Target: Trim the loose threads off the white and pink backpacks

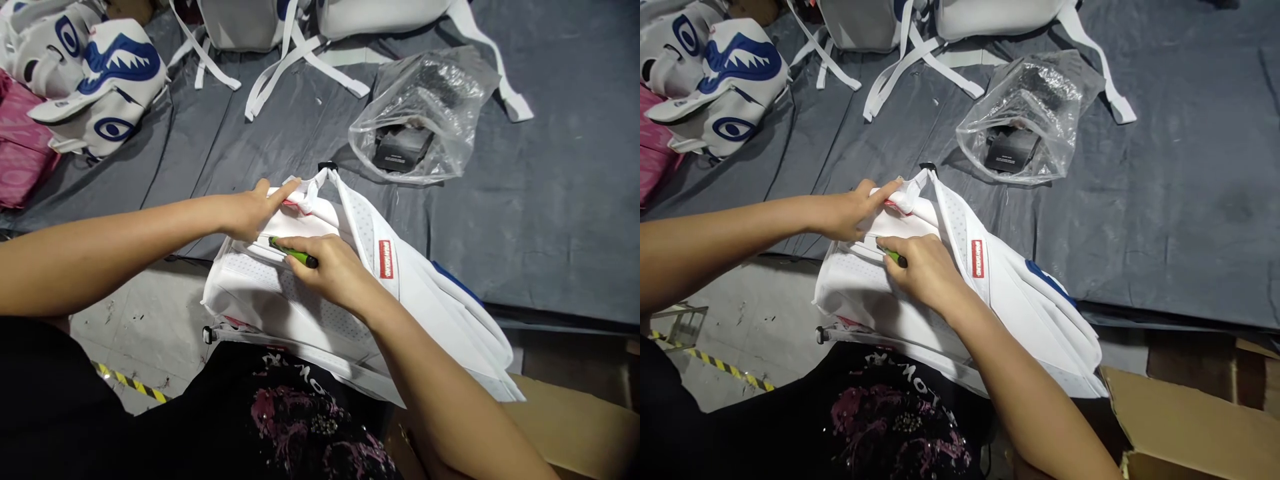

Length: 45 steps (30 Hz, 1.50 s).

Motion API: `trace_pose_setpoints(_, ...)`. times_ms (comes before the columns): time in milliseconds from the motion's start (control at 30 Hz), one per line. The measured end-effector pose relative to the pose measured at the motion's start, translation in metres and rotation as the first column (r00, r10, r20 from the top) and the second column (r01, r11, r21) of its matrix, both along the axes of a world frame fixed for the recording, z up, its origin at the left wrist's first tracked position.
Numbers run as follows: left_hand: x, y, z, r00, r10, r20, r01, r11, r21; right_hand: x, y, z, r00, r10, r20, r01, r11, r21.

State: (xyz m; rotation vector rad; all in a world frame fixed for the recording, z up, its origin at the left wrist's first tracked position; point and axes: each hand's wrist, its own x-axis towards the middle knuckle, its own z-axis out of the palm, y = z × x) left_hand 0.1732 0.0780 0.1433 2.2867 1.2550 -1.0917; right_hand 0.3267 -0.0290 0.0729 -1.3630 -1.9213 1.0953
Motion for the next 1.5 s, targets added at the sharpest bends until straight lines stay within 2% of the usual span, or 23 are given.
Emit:
trace_pose_setpoints(167,-0.001,0.001,-0.005,1.000,-0.008,-0.005,0.009,1.000,0.029,-0.012,0.008,-0.002,0.998,0.039,-0.046,-0.039,0.999,0.008)
trace_pose_setpoints(333,-0.005,0.002,-0.011,0.999,-0.020,0.046,0.018,0.999,0.031,-0.011,0.008,-0.002,0.999,0.008,-0.032,-0.007,0.999,0.044)
trace_pose_setpoints(533,-0.009,0.004,-0.014,0.998,-0.024,0.054,0.023,1.000,0.014,-0.013,0.006,-0.002,0.999,0.037,-0.018,-0.035,0.997,0.068)
trace_pose_setpoints(667,-0.011,0.004,-0.015,0.998,-0.044,0.046,0.043,0.999,0.022,-0.013,0.006,-0.003,0.995,0.062,-0.073,-0.057,0.996,0.071)
trace_pose_setpoints(767,-0.012,0.004,-0.016,0.995,-0.057,0.077,0.055,0.998,0.032,-0.012,0.005,-0.001,0.999,0.053,-0.011,-0.052,0.997,0.057)
trace_pose_setpoints(967,-0.013,0.002,-0.015,0.994,-0.040,0.098,0.032,0.997,0.074,-0.010,0.004,0.001,0.998,0.059,-0.025,-0.058,0.997,0.051)
trace_pose_setpoints(1133,-0.015,0.000,-0.014,0.988,-0.072,0.137,0.059,0.993,0.100,-0.010,0.005,0.005,0.998,0.055,-0.020,-0.054,0.997,0.053)
trace_pose_setpoints(1300,-0.017,0.000,-0.013,0.984,-0.087,0.155,0.072,0.992,0.102,-0.013,0.005,0.006,0.998,0.036,0.045,-0.038,0.997,0.061)
trace_pose_setpoints(1433,-0.017,-0.001,-0.011,0.984,-0.091,0.151,0.075,0.992,0.105,-0.013,0.004,0.005,0.998,0.060,0.006,-0.060,0.996,0.058)
trace_pose_setpoints(1500,-0.017,-0.002,-0.010,0.983,-0.095,0.155,0.080,0.992,0.101,-0.012,0.004,0.005,0.998,0.040,0.039,-0.041,0.998,0.043)
